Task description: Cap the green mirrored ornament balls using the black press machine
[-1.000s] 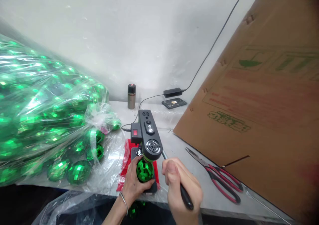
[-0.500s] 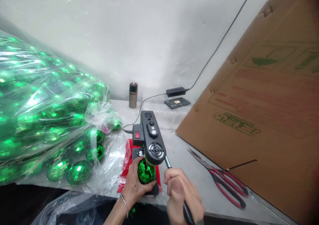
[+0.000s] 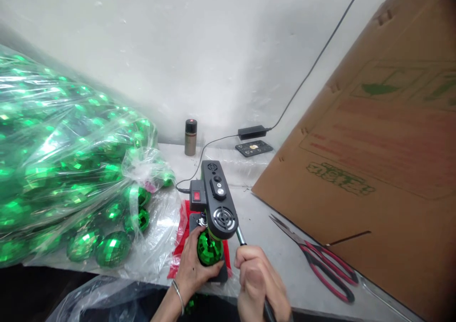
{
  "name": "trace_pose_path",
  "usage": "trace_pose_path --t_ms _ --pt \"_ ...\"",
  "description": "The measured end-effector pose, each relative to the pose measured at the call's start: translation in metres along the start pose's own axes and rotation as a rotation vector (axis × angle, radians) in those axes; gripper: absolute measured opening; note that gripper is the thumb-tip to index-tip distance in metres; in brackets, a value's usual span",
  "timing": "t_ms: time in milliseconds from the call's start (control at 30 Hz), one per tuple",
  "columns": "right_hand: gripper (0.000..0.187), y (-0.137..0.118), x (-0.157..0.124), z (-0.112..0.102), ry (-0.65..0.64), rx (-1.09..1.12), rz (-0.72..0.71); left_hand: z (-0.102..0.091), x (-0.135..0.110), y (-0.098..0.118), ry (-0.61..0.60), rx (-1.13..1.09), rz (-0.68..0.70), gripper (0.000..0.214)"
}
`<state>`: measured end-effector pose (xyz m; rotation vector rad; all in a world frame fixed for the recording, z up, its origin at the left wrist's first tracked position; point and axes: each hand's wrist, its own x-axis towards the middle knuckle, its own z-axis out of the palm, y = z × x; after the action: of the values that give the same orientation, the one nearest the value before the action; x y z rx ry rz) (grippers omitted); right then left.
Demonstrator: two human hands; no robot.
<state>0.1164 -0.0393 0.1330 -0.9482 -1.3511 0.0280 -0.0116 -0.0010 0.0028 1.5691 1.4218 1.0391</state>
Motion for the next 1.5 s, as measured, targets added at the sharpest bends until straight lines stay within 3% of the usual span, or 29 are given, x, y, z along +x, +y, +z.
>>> trace_pose_path --t_ms 233,867,1133,1333,1500 --pt "0.039 0.006 -0.001 -0.002 -0.046 -0.015 -0.047 0.000 0.000 0.000 0.004 -0.009 0.013 0.081" --pt "0.039 0.012 -0.004 0.002 -0.010 0.003 -0.058 0.001 0.000 0.000 0.012 -0.025 0.036 0.079" --pt "0.039 0.023 -0.020 0.003 -0.022 -0.020 -0.148 0.002 -0.001 -0.007 0.015 -0.031 0.057 0.079" --pt "0.039 0.022 -0.025 0.005 0.011 -0.006 -0.066 0.003 0.000 -0.011 -0.007 -0.029 0.026 0.083" --pt "0.040 0.022 -0.026 0.006 0.007 -0.016 -0.105 0.002 -0.001 -0.013 -0.013 -0.052 0.018 0.083"
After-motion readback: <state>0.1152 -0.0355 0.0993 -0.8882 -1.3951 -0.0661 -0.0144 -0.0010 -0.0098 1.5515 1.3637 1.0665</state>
